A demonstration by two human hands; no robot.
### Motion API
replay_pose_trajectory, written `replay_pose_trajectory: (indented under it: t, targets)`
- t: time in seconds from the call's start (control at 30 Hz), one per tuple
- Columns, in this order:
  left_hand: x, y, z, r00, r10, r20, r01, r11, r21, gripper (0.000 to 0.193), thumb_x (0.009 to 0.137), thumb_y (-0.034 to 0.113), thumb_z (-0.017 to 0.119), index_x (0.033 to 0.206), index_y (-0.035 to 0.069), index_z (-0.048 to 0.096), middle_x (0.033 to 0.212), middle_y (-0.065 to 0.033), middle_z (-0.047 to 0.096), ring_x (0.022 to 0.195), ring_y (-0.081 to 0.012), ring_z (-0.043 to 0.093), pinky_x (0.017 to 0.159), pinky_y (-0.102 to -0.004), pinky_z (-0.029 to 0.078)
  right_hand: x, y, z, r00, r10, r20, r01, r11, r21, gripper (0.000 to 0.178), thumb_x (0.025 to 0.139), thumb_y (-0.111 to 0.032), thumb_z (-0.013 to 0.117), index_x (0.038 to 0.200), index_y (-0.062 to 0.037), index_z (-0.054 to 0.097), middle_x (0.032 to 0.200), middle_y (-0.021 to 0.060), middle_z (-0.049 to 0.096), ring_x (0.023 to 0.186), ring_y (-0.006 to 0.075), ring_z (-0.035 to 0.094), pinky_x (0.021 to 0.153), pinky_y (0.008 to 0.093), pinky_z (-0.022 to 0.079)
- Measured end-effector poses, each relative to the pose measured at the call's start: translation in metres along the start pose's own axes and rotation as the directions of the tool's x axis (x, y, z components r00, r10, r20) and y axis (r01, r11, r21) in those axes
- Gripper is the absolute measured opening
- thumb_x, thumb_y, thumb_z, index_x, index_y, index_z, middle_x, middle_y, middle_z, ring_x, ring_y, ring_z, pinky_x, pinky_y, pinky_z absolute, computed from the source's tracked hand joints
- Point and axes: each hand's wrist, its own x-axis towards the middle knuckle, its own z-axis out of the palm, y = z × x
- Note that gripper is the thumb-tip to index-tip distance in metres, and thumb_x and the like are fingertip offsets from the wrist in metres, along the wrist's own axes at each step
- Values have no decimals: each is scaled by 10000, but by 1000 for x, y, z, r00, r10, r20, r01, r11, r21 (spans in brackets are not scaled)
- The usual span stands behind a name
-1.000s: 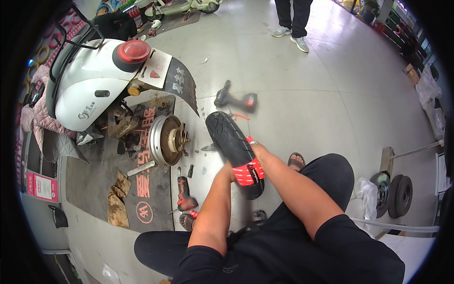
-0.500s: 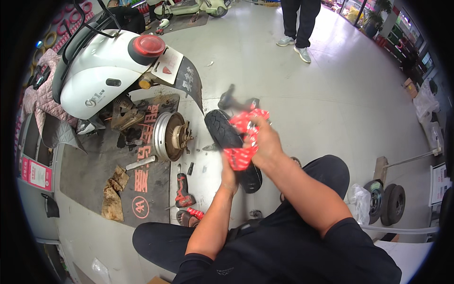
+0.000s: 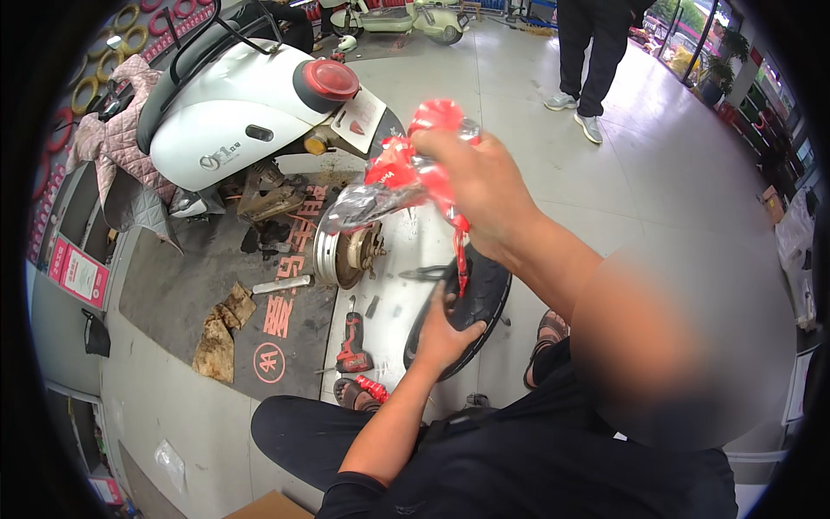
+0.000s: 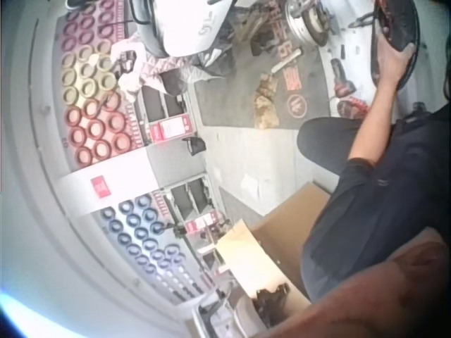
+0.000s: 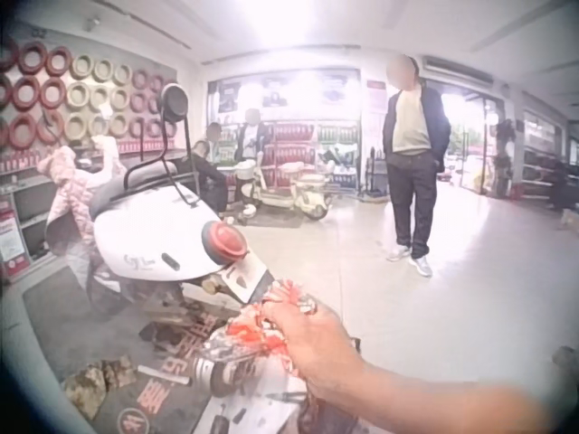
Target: The person removes red protective wrapping from a new scooter tire, then fits the tire onto a metal rim. They use a tire lever to pry the tire bead over the rim edge and secure it in place.
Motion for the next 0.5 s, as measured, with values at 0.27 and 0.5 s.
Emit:
replay_pose_trajectory:
  t: [0.27,0.5]
  targets:
    - [-36,-4,-9,983,58,174,-119,925,361,1199,712,488,925,1639,65,293,1466,-243,598,1331,-387,609,1148,-450,472,47,43,-30,824,-269,499,533,69,-843,364,907,-303,738,1216,-113,711,926,124,736,751,280,691,683,428,557]
    - [-35,-24,-48,934,169,314,-244,945,216,937,744,419,900,1492,-13,537,1431,-247,635,1338,-383,614,1149,-427,468,34,14,-238,429,538,726,886,-408,-221,289,941,-281,667,1211,-223,581,881,55,634,767,283,698,678,452,526]
